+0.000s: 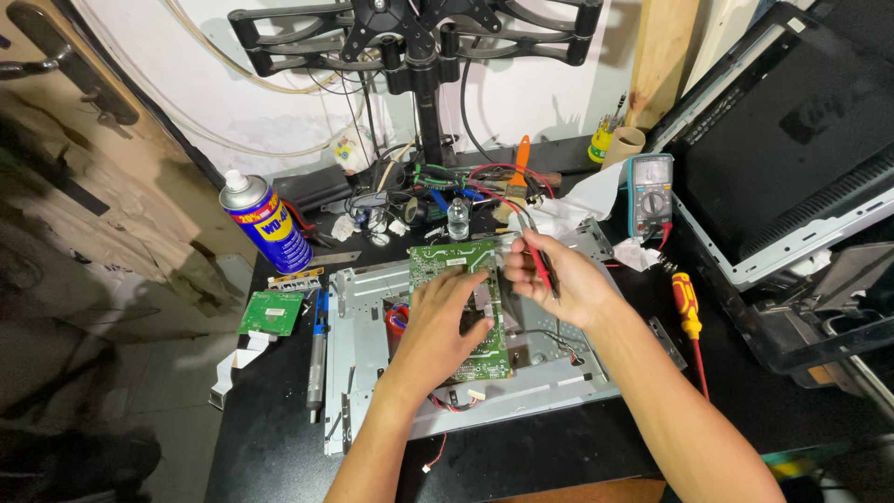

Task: The person cleans a small electronic component with a cloth, inspects a circuit board, tests points on a metal component with multimeter probes, and then uses a soldering iron to apply solder to connections on the circuit board.

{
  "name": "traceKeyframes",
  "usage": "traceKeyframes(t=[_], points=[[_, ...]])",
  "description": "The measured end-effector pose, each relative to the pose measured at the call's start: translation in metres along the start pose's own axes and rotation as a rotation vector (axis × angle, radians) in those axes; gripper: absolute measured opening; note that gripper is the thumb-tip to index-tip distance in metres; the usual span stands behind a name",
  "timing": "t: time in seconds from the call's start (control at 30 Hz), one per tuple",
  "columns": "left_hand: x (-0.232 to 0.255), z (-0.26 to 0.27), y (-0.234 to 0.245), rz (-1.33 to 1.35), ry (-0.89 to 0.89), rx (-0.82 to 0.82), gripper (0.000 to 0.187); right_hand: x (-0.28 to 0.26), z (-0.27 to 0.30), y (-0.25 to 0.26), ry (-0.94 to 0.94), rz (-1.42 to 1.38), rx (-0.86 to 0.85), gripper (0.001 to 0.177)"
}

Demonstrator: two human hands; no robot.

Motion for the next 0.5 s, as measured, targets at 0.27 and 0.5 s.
traceKeyframes(t=[0.27, 0.5], points=[[0.012, -0.001, 0.013, 0.213, -0.004, 0.073, 0.065, -0.021, 0.022, -0.026, 0.185, 0.164, -0.115, 0.032], [-0.002, -0.007, 0.007, 1.239, 0.103, 0.065, 0.058, -0.045, 0.030, -0.037, 0.369, 0.141, -0.037, 0.030]])
Point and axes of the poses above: each hand's wrist, its own z-axis away from the middle knuckle, its own y-axis out of the back of the hand, x = y × z, the point moved 9 cm from there along -z, towards the middle knuckle, and after that the axes turned 11 degrees about z, right-handed, at the moved point
